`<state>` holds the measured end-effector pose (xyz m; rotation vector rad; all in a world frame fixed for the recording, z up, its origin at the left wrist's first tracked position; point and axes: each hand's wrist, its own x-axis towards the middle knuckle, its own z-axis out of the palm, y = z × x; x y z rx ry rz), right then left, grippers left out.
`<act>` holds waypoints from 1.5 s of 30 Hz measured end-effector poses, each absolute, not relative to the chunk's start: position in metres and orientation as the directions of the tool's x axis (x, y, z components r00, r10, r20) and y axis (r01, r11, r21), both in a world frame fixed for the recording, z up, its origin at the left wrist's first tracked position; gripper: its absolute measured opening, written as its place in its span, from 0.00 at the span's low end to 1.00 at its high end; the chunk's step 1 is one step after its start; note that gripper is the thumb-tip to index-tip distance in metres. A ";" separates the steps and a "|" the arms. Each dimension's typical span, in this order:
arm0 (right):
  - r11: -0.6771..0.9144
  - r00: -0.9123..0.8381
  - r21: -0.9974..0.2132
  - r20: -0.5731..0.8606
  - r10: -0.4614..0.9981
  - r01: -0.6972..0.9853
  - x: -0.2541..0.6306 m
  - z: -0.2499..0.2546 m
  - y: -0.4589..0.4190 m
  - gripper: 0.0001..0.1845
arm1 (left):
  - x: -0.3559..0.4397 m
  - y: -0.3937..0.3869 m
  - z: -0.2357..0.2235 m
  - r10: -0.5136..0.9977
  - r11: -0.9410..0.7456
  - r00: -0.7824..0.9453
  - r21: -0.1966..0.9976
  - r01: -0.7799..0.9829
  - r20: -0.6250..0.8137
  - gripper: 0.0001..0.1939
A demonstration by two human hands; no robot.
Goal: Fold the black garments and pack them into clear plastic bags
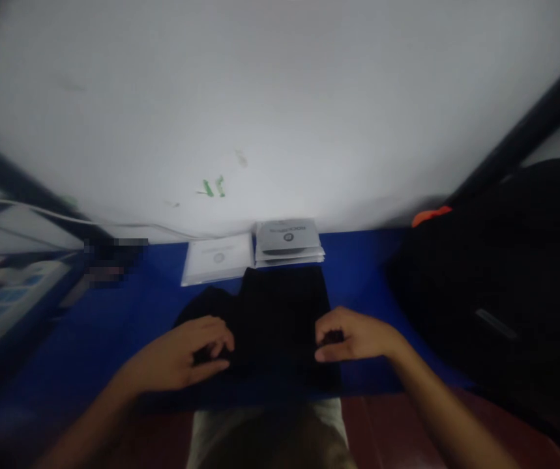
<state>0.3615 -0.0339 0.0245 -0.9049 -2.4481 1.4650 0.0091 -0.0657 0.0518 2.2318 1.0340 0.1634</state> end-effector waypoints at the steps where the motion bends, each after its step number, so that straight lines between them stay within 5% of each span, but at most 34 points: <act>1: 0.289 -0.823 -0.857 -0.236 0.516 0.427 0.361 0.023 -0.038 0.14 | 0.007 -0.069 0.049 0.714 -0.435 0.674 0.635 0.638 -0.189 0.08; 4: 0.159 -0.793 -0.860 -0.357 0.494 0.486 0.359 0.013 -0.039 0.16 | 0.005 -0.074 0.037 0.739 -0.315 0.616 0.666 0.676 -0.275 0.11; 7: 0.002 -0.645 -0.889 -0.331 0.689 0.458 0.352 0.000 -0.023 0.15 | 0.005 -0.073 0.028 0.809 -0.189 0.509 0.690 0.699 -0.294 0.14; 12: -0.335 -0.223 -0.939 -0.310 0.924 -0.082 0.331 -0.017 0.023 0.12 | 0.004 -0.074 0.014 0.842 -0.103 0.442 0.711 0.696 -0.311 0.13; 15: -0.417 -0.189 -0.837 -0.373 0.908 -0.354 0.315 -0.023 0.048 0.08 | 0.002 -0.077 0.004 0.850 -0.094 0.423 0.699 0.709 -0.314 0.13; 19: -0.413 -0.141 -0.761 -0.399 0.906 -0.501 0.296 -0.030 0.068 0.06 | 0.000 -0.081 -0.004 0.868 -0.081 0.406 0.724 0.685 -0.286 0.13; 29: -0.077 0.133 -0.868 -0.162 0.978 -0.490 0.287 -0.020 0.066 0.05 | -0.011 -0.069 0.004 0.879 -0.141 0.434 0.763 0.631 -0.196 0.14; 33: -0.025 0.171 -0.900 -0.110 0.979 -0.436 0.297 -0.008 0.050 0.04 | -0.029 -0.046 0.014 0.949 -0.104 0.306 0.838 0.536 -0.077 0.14; 38: -0.259 0.021 -0.932 -0.273 0.962 -0.254 0.298 0.002 0.025 0.08 | -0.019 -0.017 0.026 0.990 -0.124 0.118 0.899 0.420 0.081 0.16; 45: -0.358 -0.432 -0.931 -0.295 0.852 -0.071 0.269 0.010 -0.003 0.10 | 0.040 -0.003 0.030 0.940 -0.242 0.329 0.856 0.457 0.090 0.15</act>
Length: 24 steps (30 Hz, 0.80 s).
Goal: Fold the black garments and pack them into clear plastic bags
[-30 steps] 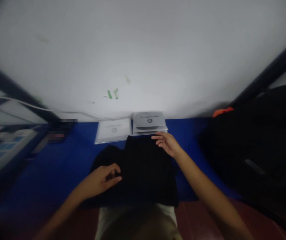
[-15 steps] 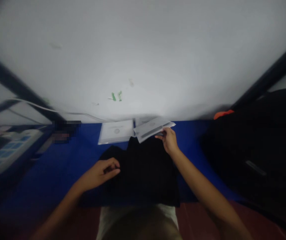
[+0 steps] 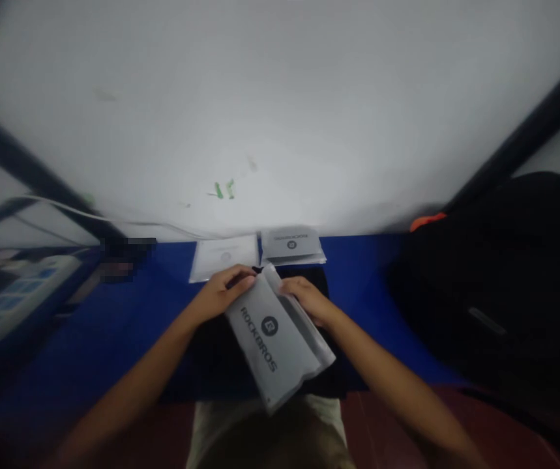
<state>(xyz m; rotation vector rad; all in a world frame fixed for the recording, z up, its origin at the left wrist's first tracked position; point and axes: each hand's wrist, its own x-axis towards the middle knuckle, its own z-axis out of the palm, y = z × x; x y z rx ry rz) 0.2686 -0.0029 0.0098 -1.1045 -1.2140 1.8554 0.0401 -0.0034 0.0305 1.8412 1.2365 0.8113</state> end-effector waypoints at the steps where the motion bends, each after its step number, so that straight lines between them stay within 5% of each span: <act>1: -0.366 -0.474 -0.929 -0.294 0.830 -0.064 0.265 0.010 -0.006 0.11 | 0.045 -0.004 0.029 0.934 -0.242 0.348 0.855 0.459 0.077 0.15; 5: -0.276 -0.506 -0.960 -0.218 0.835 -0.041 0.255 0.008 -0.010 0.17 | 0.056 -0.007 0.024 0.930 -0.235 0.362 0.862 0.449 0.065 0.16; 11: 0.104 -0.387 -0.989 0.055 0.920 0.107 0.251 0.007 -0.004 0.18 | 0.064 -0.011 0.018 0.936 -0.234 0.341 0.886 0.400 0.094 0.14; 24: 0.255 -0.509 -0.940 0.108 0.854 0.228 0.257 0.021 -0.021 0.19 | 0.031 0.010 0.017 0.961 -0.257 0.044 0.831 0.493 0.272 0.15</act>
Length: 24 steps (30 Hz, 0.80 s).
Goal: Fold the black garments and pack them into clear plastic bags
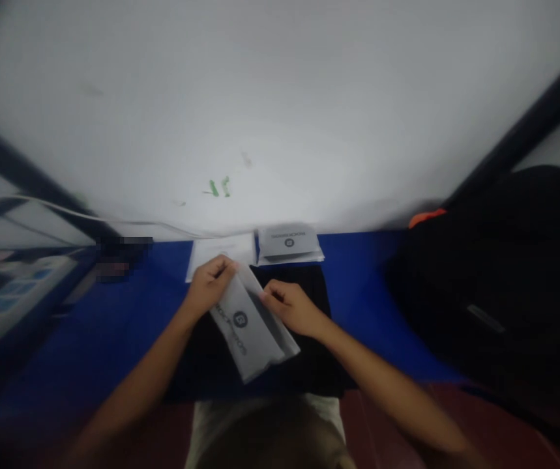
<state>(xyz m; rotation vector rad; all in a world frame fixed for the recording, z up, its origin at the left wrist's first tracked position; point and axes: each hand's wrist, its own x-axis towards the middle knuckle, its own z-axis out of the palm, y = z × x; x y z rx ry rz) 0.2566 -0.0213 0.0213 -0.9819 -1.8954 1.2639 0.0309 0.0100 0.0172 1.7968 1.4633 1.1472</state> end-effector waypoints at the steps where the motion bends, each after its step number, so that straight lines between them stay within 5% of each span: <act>1: 0.229 -0.529 -0.945 0.074 0.845 0.234 0.260 0.022 -0.025 0.19 | 0.023 0.015 0.016 0.959 -0.240 -0.016 0.842 0.483 0.282 0.14; 5: 0.045 -0.573 -0.976 -0.088 0.815 0.214 0.275 0.017 -0.041 0.18 | -0.002 0.028 0.011 0.932 -0.187 -0.210 0.889 0.418 0.295 0.14; 10: -0.037 -0.475 -0.992 -0.092 0.875 0.124 0.282 0.010 -0.045 0.15 | 0.000 0.030 0.006 0.952 -0.152 -0.197 0.918 0.367 0.237 0.15; 17: 0.240 -0.573 -0.957 0.107 0.813 0.162 0.284 0.019 -0.021 0.11 | 0.020 0.020 0.002 0.988 -0.136 -0.033 0.944 0.300 0.153 0.15; 24: 0.167 -0.549 -0.959 0.015 0.836 0.228 0.268 0.007 -0.014 0.22 | 0.037 0.009 0.006 0.982 -0.189 0.065 0.924 0.334 0.177 0.15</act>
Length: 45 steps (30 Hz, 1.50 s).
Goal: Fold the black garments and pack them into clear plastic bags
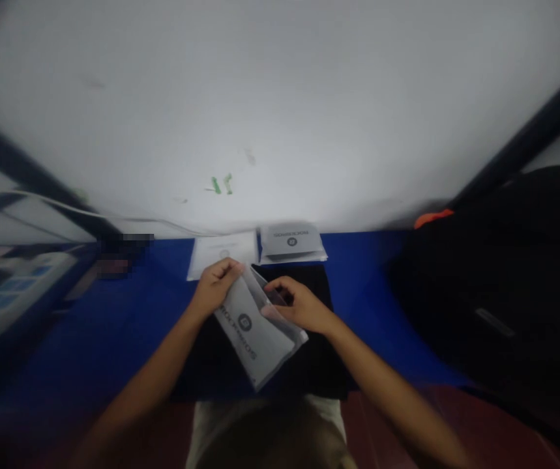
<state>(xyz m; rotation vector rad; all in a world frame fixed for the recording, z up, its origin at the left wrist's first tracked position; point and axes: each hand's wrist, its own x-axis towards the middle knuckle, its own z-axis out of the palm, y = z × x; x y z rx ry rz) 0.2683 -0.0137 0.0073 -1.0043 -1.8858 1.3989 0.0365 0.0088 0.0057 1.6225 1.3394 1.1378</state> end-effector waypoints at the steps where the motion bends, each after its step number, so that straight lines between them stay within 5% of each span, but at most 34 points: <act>1: 0.210 -0.558 -0.949 0.045 0.828 0.236 0.266 0.007 -0.013 0.22 | 0.039 0.008 0.006 0.980 -0.199 0.078 0.917 0.345 0.183 0.15; 5: 0.355 -0.694 -0.909 0.112 0.712 0.217 0.260 0.009 -0.010 0.15 | 0.049 0.002 0.011 0.967 -0.254 0.117 0.875 0.412 0.225 0.14; 11: 0.255 -0.718 -0.964 0.125 0.684 0.076 0.254 0.011 -0.011 0.13 | 0.050 -0.001 0.014 0.954 -0.293 0.083 0.839 0.458 0.288 0.14; 17: -0.172 -0.379 -0.983 -0.135 0.916 -0.064 0.254 0.005 -0.009 0.19 | 0.038 0.011 -0.012 0.973 -0.169 -0.111 0.955 0.244 0.201 0.16; 22: -0.087 -0.122 -0.984 -0.068 0.990 -0.156 0.251 0.007 -0.007 0.21 | 0.041 0.015 -0.025 0.978 -0.064 -0.201 0.998 0.010 0.065 0.31; 24: -0.054 -0.019 -0.984 -0.051 0.999 -0.172 0.249 0.008 -0.007 0.22 | 0.044 0.011 -0.022 0.991 -0.007 -0.137 0.999 -0.041 0.001 0.30; 28: 0.030 0.160 -0.977 -0.004 0.987 -0.212 0.249 0.007 -0.003 0.25 | 0.047 -0.001 -0.013 0.930 0.162 0.342 0.986 -0.044 -0.137 0.21; 30: 0.055 0.205 -0.970 0.005 0.979 -0.236 0.252 0.005 0.000 0.25 | 0.046 -0.003 -0.012 0.879 0.198 0.442 0.980 -0.001 -0.177 0.19; 34: 0.050 0.162 -0.940 -0.005 0.987 -0.336 0.260 0.002 0.000 0.25 | 0.036 0.005 -0.013 0.943 0.187 0.294 0.979 -0.078 -0.157 0.16; 39: 0.023 0.165 -0.926 -0.042 0.985 -0.377 0.259 0.000 -0.004 0.23 | 0.033 0.012 -0.011 0.992 0.100 -0.033 0.904 -0.415 -0.125 0.17; 42: 0.040 0.216 -0.928 -0.044 0.975 -0.369 0.254 -0.003 -0.002 0.26 | 0.047 0.004 -0.013 0.980 0.194 0.122 0.877 -0.440 -0.156 0.18; 45: 0.039 0.186 -0.921 -0.037 0.982 -0.387 0.251 -0.005 0.001 0.27 | 0.059 -0.004 -0.017 0.940 0.289 0.264 0.914 -0.283 -0.216 0.18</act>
